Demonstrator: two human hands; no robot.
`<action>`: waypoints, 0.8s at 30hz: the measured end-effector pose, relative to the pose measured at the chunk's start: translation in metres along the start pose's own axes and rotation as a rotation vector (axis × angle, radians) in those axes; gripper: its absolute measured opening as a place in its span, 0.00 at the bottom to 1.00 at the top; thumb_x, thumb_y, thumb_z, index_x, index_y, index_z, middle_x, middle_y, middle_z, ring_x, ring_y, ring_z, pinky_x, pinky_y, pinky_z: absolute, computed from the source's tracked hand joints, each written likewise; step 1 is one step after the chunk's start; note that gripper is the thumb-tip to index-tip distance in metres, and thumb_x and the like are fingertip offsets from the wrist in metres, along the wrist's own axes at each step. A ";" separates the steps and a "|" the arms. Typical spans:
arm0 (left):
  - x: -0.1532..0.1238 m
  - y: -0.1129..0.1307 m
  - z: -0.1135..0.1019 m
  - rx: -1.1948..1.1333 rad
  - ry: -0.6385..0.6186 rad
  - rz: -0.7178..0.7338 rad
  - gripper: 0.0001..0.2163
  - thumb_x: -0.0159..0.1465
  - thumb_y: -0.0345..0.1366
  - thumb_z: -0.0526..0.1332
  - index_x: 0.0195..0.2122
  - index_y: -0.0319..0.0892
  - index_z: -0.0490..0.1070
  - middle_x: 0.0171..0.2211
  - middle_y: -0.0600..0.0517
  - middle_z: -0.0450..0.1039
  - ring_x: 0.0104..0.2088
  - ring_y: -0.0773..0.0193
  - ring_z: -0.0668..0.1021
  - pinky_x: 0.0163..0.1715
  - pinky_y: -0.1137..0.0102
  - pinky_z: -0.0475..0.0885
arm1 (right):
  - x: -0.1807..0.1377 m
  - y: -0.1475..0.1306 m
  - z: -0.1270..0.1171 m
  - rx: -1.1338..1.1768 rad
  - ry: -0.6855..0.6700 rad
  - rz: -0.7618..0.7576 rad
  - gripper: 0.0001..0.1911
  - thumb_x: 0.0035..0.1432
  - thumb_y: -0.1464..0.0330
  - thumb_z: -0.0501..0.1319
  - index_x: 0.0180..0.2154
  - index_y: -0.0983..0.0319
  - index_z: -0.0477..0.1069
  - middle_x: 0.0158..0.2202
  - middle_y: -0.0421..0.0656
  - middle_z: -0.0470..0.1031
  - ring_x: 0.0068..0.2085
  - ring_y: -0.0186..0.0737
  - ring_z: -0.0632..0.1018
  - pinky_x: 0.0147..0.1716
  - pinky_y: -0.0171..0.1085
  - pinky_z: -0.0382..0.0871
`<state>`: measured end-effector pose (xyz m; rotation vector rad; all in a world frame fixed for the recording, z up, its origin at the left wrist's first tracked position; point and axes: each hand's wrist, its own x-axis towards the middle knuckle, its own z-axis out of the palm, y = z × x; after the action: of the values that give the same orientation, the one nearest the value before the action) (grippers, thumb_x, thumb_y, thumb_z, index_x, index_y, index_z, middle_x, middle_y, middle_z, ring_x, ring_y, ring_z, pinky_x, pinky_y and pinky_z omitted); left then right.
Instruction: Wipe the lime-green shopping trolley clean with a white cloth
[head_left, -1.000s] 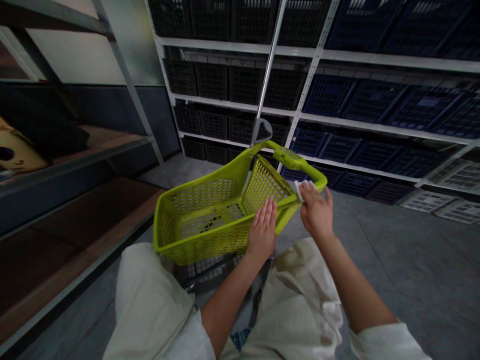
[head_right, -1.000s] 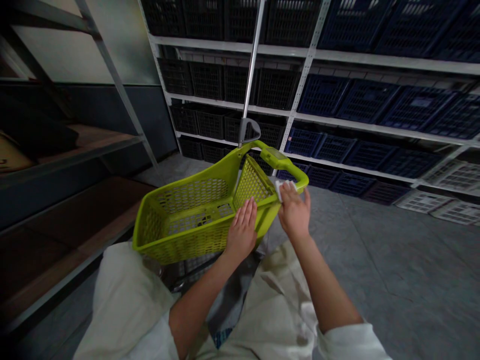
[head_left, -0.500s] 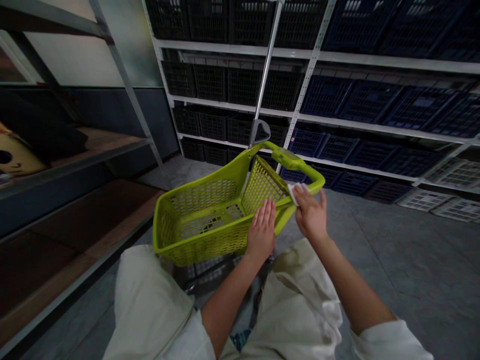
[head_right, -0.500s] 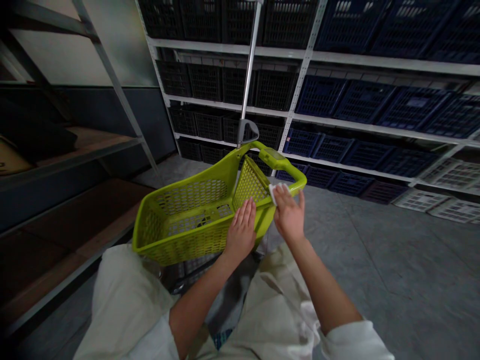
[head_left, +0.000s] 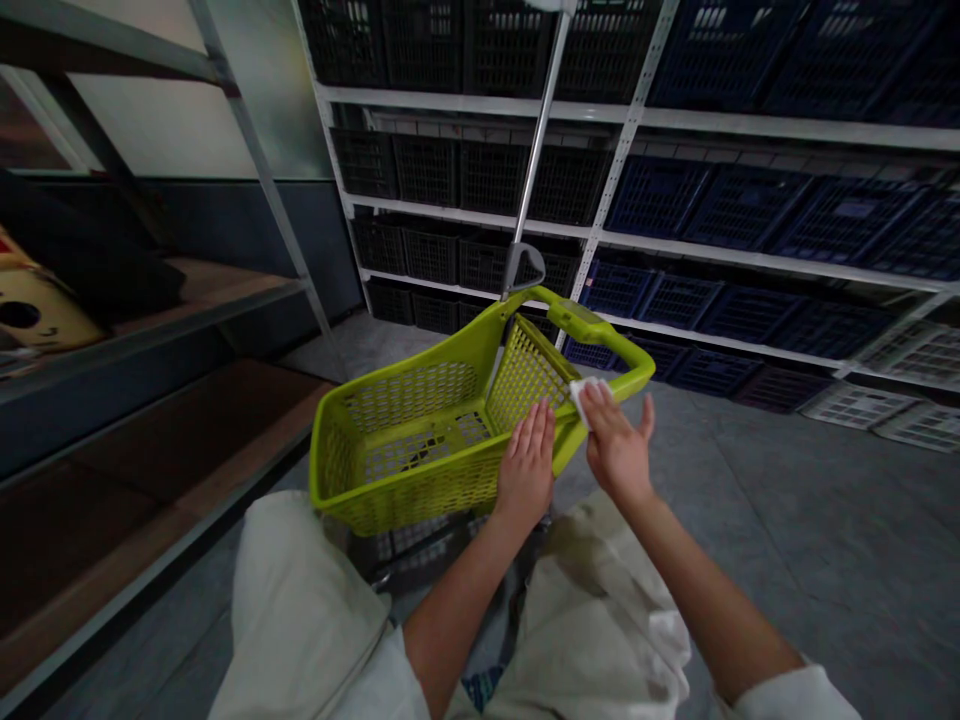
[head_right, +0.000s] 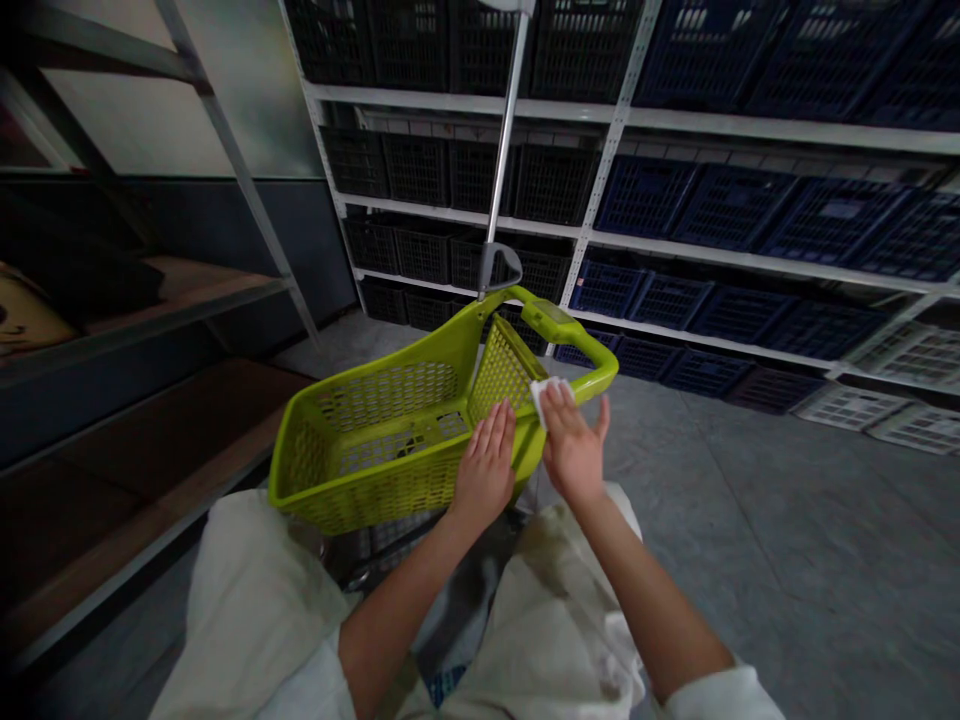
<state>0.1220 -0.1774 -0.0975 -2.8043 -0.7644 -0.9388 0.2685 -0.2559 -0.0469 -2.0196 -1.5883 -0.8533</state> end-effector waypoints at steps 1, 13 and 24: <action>0.000 0.000 0.000 0.000 -0.001 -0.001 0.35 0.63 0.26 0.51 0.71 0.29 0.41 0.73 0.41 0.40 0.73 0.55 0.47 0.69 0.58 0.55 | -0.004 -0.009 0.000 0.021 -0.051 -0.073 0.32 0.60 0.77 0.50 0.65 0.57 0.61 0.63 0.47 0.70 0.66 0.43 0.68 0.69 0.58 0.28; 0.000 0.001 0.001 -0.001 0.002 -0.004 0.34 0.63 0.26 0.50 0.71 0.28 0.42 0.73 0.41 0.41 0.73 0.55 0.46 0.70 0.59 0.54 | 0.010 0.007 0.006 -0.003 0.026 0.056 0.30 0.58 0.77 0.51 0.62 0.58 0.66 0.61 0.49 0.73 0.64 0.47 0.70 0.69 0.61 0.34; -0.001 0.001 0.000 -0.003 0.000 -0.005 0.34 0.64 0.27 0.50 0.71 0.28 0.42 0.73 0.41 0.39 0.73 0.55 0.47 0.70 0.59 0.54 | 0.024 0.055 -0.001 -0.019 0.097 0.208 0.28 0.60 0.76 0.49 0.58 0.59 0.70 0.60 0.50 0.74 0.63 0.50 0.71 0.67 0.64 0.34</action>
<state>0.1222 -0.1784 -0.0983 -2.8059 -0.7710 -0.9411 0.3253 -0.2536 -0.0270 -2.0787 -1.2960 -0.8751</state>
